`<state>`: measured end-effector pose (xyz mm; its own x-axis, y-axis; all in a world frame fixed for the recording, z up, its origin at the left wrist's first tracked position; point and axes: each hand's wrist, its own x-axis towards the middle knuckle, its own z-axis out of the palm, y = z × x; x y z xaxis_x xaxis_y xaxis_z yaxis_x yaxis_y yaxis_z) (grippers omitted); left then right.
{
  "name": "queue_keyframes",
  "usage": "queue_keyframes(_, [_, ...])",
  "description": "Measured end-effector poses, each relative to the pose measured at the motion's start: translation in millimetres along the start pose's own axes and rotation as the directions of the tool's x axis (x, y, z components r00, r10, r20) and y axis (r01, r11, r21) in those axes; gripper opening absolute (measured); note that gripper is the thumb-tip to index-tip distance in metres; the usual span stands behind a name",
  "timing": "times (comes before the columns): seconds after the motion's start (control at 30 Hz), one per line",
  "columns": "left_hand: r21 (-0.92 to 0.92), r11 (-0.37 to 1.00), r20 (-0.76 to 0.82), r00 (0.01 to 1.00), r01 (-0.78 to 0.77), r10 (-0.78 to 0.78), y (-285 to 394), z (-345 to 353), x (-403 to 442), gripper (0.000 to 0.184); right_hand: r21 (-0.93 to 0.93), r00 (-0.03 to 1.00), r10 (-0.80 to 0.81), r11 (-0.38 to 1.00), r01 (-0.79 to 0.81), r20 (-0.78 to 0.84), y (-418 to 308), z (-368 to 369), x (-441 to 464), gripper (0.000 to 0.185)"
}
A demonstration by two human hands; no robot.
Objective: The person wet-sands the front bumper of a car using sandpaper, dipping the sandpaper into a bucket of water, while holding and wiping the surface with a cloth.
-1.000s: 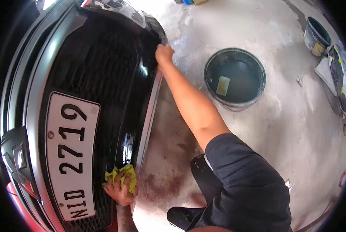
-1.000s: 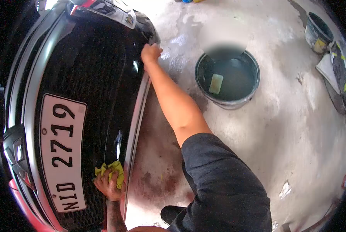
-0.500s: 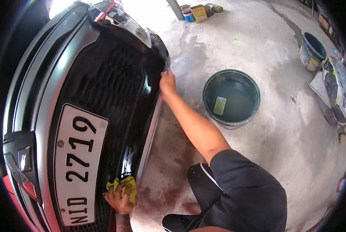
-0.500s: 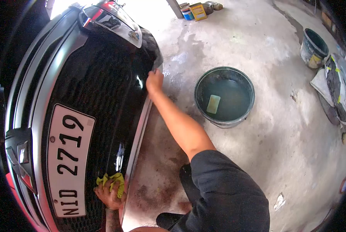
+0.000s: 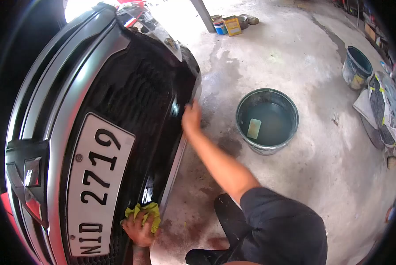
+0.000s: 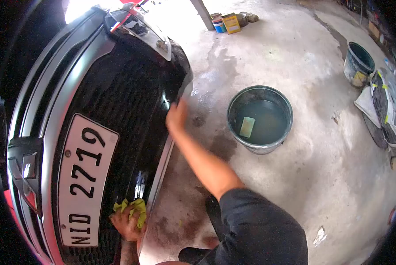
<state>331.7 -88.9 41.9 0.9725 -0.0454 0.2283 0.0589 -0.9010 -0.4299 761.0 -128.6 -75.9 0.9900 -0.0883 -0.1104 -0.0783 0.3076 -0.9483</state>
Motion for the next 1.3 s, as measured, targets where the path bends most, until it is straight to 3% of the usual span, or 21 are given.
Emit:
queue_keyframes(0.07, [0.006,1.0,-0.006,1.0,0.014,-0.014,0.3,1.8,0.5,0.042,-0.009,0.986,0.141,0.99,-0.14,0.089,-3.3,2.3,66.5,0.047])
queue_keyframes(0.17, [0.016,1.0,-0.007,1.0,0.017,-0.016,4.0,-0.6,0.1,0.043,0.069,0.994,0.093,0.993,-0.097,0.052,15.8,5.6,53.6,0.048])
queue_keyframes(0.2, [0.027,1.0,-0.011,1.0,0.013,-0.013,3.2,-1.8,0.0,0.043,0.141,0.998,0.017,0.99,-0.009,-0.054,31.6,11.6,29.3,0.038])
queue_keyframes(0.23, [0.031,0.999,-0.018,1.0,0.016,-0.015,2.4,-0.5,0.9,0.044,0.087,0.995,0.096,0.992,-0.094,-0.012,-11.7,-11.4,-24.9,0.042])
queue_keyframes(0.3, [0.033,0.999,-0.014,1.0,0.018,-0.018,3.0,1.2,-0.9,0.045,-0.029,0.996,-0.003,1.0,0.005,0.084,27.3,-12.0,-87.0,0.053])
queue_keyframes(0.33, [0.02,0.999,-0.014,1.0,0.025,-0.024,3.5,1.0,-0.8,0.045,-0.011,0.987,-0.128,0.991,0.13,0.097,26.8,-18.8,-122.7,0.055])
queue_keyframes(0.4, [-0.007,0.999,-0.007,0.999,0.039,-0.039,4.5,-0.6,-0.6,0.046,-0.001,0.987,-0.145,0.989,0.145,0.074,26.6,-18.0,-118.9,0.055])
queue_keyframes(0.53, [-0.014,1.0,-0.001,1.0,0.026,-0.026,2.1,-0.4,0.5,0.05,-0.015,0.992,-0.107,0.994,0.106,-0.061,20.8,6.1,-14.0,0.047])
queue_keyframes(0.57, [-0.015,1.0,-0.003,1.0,0.022,-0.023,2.0,-0.4,0.4,0.051,-0.07,0.994,-0.101,0.993,0.097,-0.045,17.5,7.8,28.6,0.043])
queue_keyframes(0.63, [-0.005,1.0,-0.008,1.0,0.029,-0.029,2.4,2.9,1.0,0.052,0.068,0.995,0.077,0.994,-0.081,0.056,-6.2,1.2,80.7,0.036])
queue_keyframes(0.73, [0.001,0.999,0.003,0.999,0.035,-0.035,4.2,2.9,-1.5,0.054,0.093,0.997,0.05,0.994,-0.055,0.059,6.2,2.2,83.1,0.031])
queue_keyframes(0.83, [-0.026,0.999,-0.004,0.999,0.039,-0.039,4.2,0.1,1.7,0.054,0.079,0.999,-0.032,0.996,0.034,-0.028,4.9,-6.2,-0.4,0.031])
queue_keyframes(0.87, [-0.026,0.999,-0.004,0.999,0.038,-0.038,4.6,-0.9,1.3,0.053,-0.073,0.999,0.03,0.997,-0.027,0.046,11.4,-12.2,-36.4,0.04])
queue_keyframes(0.9, [-0.028,0.999,-0.011,0.999,0.039,-0.039,5.9,0.1,3.8,0.053,-0.073,0.999,-0.051,0.996,0.051,0.012,29.7,-8.2,-80.0,0.046])
queue_keyframes(0.93, [-0.027,0.999,-0.02,0.999,0.036,-0.037,6.2,1.6,4.5,0.053,-0.061,0.987,-0.122,0.99,0.129,0.105,27.3,-17.5,-128.0,0.047])
queue_keyframes(0.97, [-0.024,0.999,-0.025,0.999,0.033,-0.034,5.2,2.9,3.2,0.052,-0.191,0.986,-0.169,0.967,0.167,0.006,42.6,-7.5,-183.1,0.048])
queue_keyframes(1.03, [-0.016,1.0,-0.036,0.999,0.022,-0.022,6.3,2.7,3.6,0.051,-0.009,0.967,-0.218,0.975,0.221,0.133,10.2,-34.3,-250.6,0.049])
queue_keyframes(1.17, [-0.008,1.0,-0.054,0.998,0.014,-0.014,7.3,-2.1,7.7,0.049,-0.104,0.991,-0.121,0.987,0.126,0.059,32.9,-11.4,-186.5,0.049])
queue_keyframes(1.2, [-0.013,1.0,-0.048,0.999,0.021,-0.021,7.9,-2.7,6.7,0.049,-0.042,0.995,-0.101,0.994,0.101,-0.001,28.0,-4.1,-148.9,0.045])
queue_keyframes(1.27, [-0.027,1.0,-0.093,0.995,0.016,-0.018,6.4,0.8,6.7,0.056,-0.031,0.997,-0.014,0.999,0.017,0.078,-12.3,-20.2,-107.8,0.041])
queue_keyframes(1.3, [-0.013,0.999,-0.068,0.997,0.032,-0.033,7.6,-0.8,6.5,0.056,0.051,0.998,0.018,0.998,-0.021,0.059,2.7,-11.1,-97.3,0.039])
